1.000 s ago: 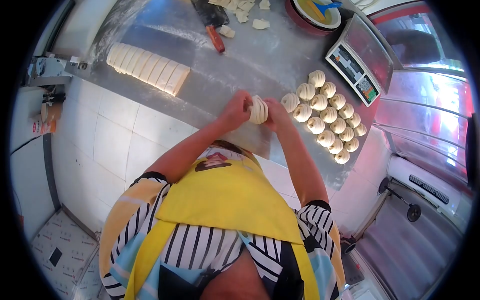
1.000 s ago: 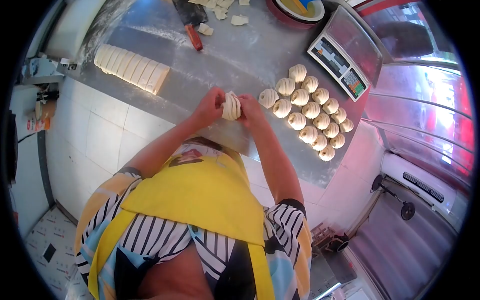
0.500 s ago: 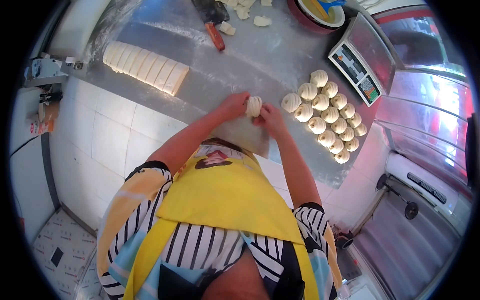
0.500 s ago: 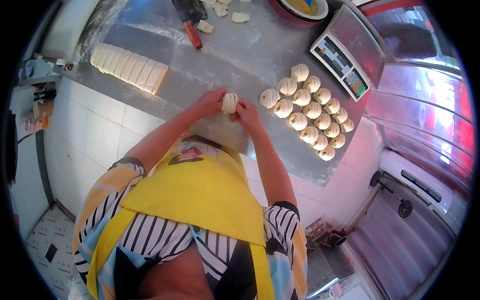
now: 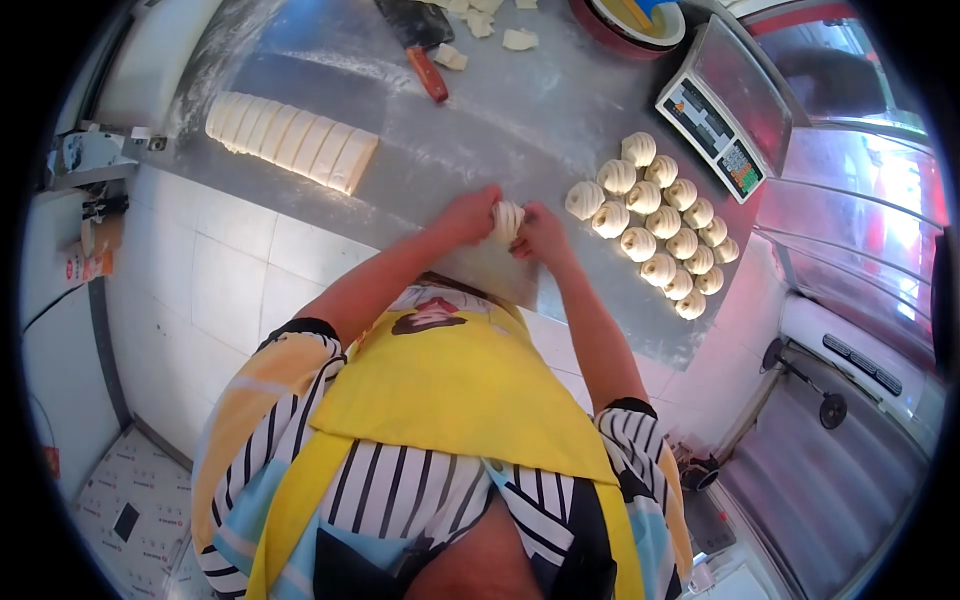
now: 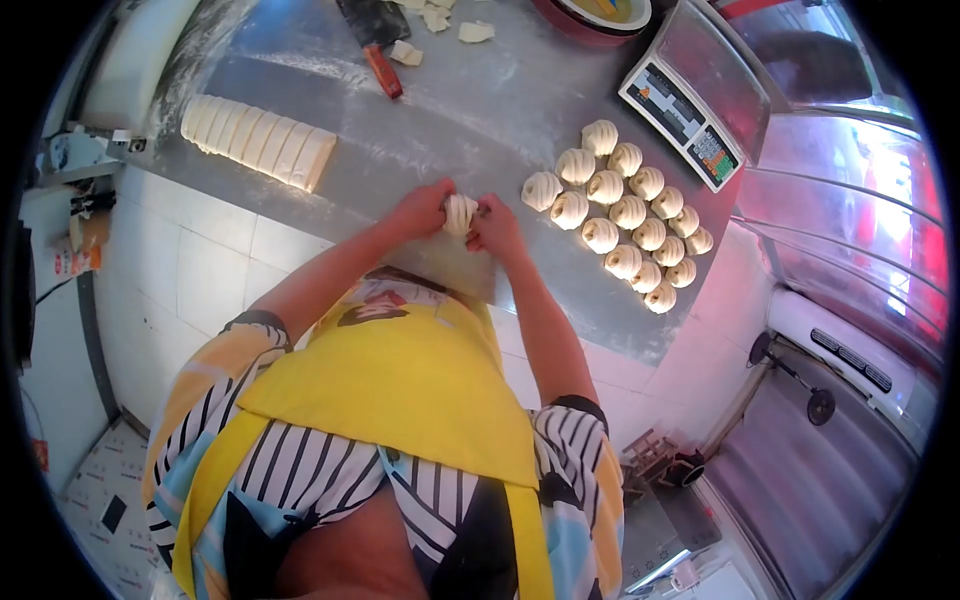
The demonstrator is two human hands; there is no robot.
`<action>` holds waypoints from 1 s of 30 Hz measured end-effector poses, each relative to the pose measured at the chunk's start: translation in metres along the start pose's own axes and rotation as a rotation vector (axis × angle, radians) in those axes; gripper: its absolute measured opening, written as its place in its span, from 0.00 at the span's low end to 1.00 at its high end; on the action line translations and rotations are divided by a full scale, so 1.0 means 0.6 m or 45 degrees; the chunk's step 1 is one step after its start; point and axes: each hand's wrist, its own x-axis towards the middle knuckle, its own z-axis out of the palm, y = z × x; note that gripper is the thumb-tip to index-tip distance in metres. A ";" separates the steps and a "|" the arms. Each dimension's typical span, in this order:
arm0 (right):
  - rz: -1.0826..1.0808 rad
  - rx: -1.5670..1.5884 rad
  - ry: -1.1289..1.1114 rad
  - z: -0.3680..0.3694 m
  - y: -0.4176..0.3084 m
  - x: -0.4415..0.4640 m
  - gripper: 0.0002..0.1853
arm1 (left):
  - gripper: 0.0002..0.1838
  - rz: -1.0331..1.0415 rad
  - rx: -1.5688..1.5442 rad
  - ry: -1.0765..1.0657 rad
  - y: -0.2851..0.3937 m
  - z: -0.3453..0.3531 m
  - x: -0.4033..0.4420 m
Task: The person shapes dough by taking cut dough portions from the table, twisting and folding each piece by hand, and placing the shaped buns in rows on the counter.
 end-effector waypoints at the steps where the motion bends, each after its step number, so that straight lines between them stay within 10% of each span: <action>1: -0.029 -0.091 0.078 0.011 -0.001 0.001 0.11 | 0.13 -0.032 -0.099 -0.058 -0.002 -0.003 0.002; 11: -0.143 -0.884 0.370 0.020 0.011 0.027 0.13 | 0.12 0.031 0.090 0.120 -0.011 0.009 0.000; 14: -0.154 0.429 0.115 -0.012 0.010 -0.014 0.17 | 0.12 0.246 0.081 0.251 0.010 0.002 0.036; 17: -0.243 0.646 0.308 -0.055 -0.021 -0.114 0.20 | 0.13 0.367 0.006 0.148 0.064 -0.001 0.095; 24: -0.265 0.204 0.285 -0.059 -0.032 -0.124 0.17 | 0.19 0.184 0.334 0.054 0.103 -0.020 0.132; 27: -0.435 -0.007 0.145 0.017 -0.127 -0.058 0.13 | 0.18 0.375 -0.005 0.193 0.034 -0.056 0.038; 30: -0.664 -0.406 -0.131 0.132 -0.183 0.080 0.21 | 0.15 -0.120 -0.550 0.042 -0.038 -0.079 -0.056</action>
